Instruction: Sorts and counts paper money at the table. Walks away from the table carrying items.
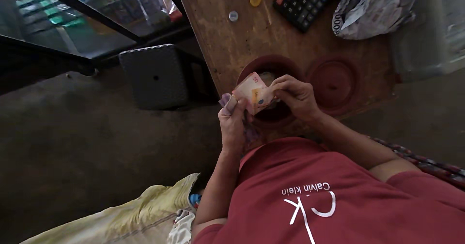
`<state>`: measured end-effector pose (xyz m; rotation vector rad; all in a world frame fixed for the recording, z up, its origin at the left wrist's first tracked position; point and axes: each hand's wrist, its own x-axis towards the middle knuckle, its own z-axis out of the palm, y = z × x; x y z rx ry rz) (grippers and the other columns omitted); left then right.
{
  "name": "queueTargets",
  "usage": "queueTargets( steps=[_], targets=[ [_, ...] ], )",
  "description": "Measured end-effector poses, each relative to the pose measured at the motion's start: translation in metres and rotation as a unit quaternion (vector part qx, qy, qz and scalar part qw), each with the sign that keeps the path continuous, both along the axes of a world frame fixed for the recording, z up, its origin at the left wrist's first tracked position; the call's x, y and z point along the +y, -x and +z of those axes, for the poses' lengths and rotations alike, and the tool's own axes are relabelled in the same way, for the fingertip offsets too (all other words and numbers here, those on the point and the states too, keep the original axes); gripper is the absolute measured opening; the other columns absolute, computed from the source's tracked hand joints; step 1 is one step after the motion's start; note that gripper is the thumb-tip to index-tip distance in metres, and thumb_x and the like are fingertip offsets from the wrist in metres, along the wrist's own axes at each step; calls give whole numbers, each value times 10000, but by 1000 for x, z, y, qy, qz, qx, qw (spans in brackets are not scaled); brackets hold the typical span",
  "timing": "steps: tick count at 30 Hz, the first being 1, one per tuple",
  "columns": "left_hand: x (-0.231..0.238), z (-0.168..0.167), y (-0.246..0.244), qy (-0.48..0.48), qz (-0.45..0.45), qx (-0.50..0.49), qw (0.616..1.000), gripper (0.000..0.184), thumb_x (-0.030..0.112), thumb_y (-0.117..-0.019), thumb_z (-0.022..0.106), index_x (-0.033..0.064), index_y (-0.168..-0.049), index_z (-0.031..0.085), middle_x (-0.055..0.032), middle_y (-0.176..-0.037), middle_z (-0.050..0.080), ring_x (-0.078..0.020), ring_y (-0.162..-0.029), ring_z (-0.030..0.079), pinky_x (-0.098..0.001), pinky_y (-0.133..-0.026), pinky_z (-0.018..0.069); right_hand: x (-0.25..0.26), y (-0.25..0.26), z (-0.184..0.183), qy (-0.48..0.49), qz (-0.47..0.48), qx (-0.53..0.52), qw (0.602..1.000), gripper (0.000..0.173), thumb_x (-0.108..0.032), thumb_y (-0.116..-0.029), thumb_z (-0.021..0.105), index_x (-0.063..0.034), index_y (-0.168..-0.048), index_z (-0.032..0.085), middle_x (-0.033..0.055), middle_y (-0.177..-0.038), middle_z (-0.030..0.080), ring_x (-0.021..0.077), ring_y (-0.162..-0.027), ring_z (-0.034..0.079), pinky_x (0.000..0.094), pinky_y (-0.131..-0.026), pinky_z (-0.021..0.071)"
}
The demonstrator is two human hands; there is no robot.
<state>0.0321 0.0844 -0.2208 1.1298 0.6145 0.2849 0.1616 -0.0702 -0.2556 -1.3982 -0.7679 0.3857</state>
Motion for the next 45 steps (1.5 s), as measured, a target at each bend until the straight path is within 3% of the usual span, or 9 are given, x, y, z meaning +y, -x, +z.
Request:
queueTargets(
  steps=[12,15,17,20,23,28,36,41,45],
  targets=[
    [-1,1,-2,-13,23,27,999,131,246,-1041,604,184,-941,660,56,-635,610,-20,-483,548,-170,-468,498,-3,-5,0,-29,39,-60,997,155,-60,-1006,605,21,-1024,736,126,-1181,658,137,-1129,630,283,-981,547],
    [-3,0,-1,-54,18,26,998,150,251,-1026,631,200,-888,657,72,-632,596,-16,-485,536,-169,-468,487,-7,-8,3,-17,64,-38,997,470,-337,-1107,426,-11,-969,735,92,-1179,685,129,-1146,639,295,-984,547],
    [-4,0,0,-79,13,21,997,156,216,-1027,625,203,-874,650,79,-629,606,-13,-491,548,-169,-474,497,-9,-8,7,-9,41,9,999,554,-359,-1122,352,-5,-934,736,61,-1112,719,105,-1083,663,290,-942,560],
    [-8,0,0,-89,18,7,996,153,135,-1015,628,195,-876,656,82,-633,620,-11,-496,562,-172,-476,509,-4,-7,14,27,4,40,999,239,-93,-1042,517,5,-925,701,-1,-960,714,11,-895,662,210,-819,562],
    [-9,-2,1,-109,26,4,994,143,101,-999,643,192,-890,648,86,-651,636,-11,-501,573,-179,-475,518,2,-6,16,50,9,21,999,78,-70,-923,699,4,-929,674,-11,-879,692,-15,-766,637,166,-700,551],
    [-9,1,1,-107,40,30,993,148,116,-1011,623,185,-881,634,82,-635,627,-23,-496,580,-200,-467,527,2,-3,12,2,-13,-90,996,107,-33,-919,711,53,-983,714,107,-1047,639,78,-989,622,197,-871,543],
    [-10,1,-3,-105,54,23,993,126,169,-1006,654,191,-881,652,86,-641,633,-12,-484,564,-176,-460,508,-6,-3,5,-48,-10,-216,975,54,-100,-962,692,-54,-970,719,98,-1114,710,204,-1178,603,320,-1037,480],
    [-11,3,-2,-123,69,48,989,147,169,-999,666,210,-860,640,112,-643,635,6,-508,578,-171,-484,516,-12,-13,8,-43,27,-228,972,370,-309,-1079,502,-52,-951,736,97,-1100,738,209,-1175,598,334,-1033,452],
    [-10,-1,-1,-117,58,22,991,137,141,-1008,645,184,-878,647,83,-633,632,-18,-487,572,-185,-459,513,-11,-10,15,-2,6,-310,951,304,-291,-1038,565,-80,-913,745,130,-1192,696,256,-1206,556,366,-1057,419]
  ],
)
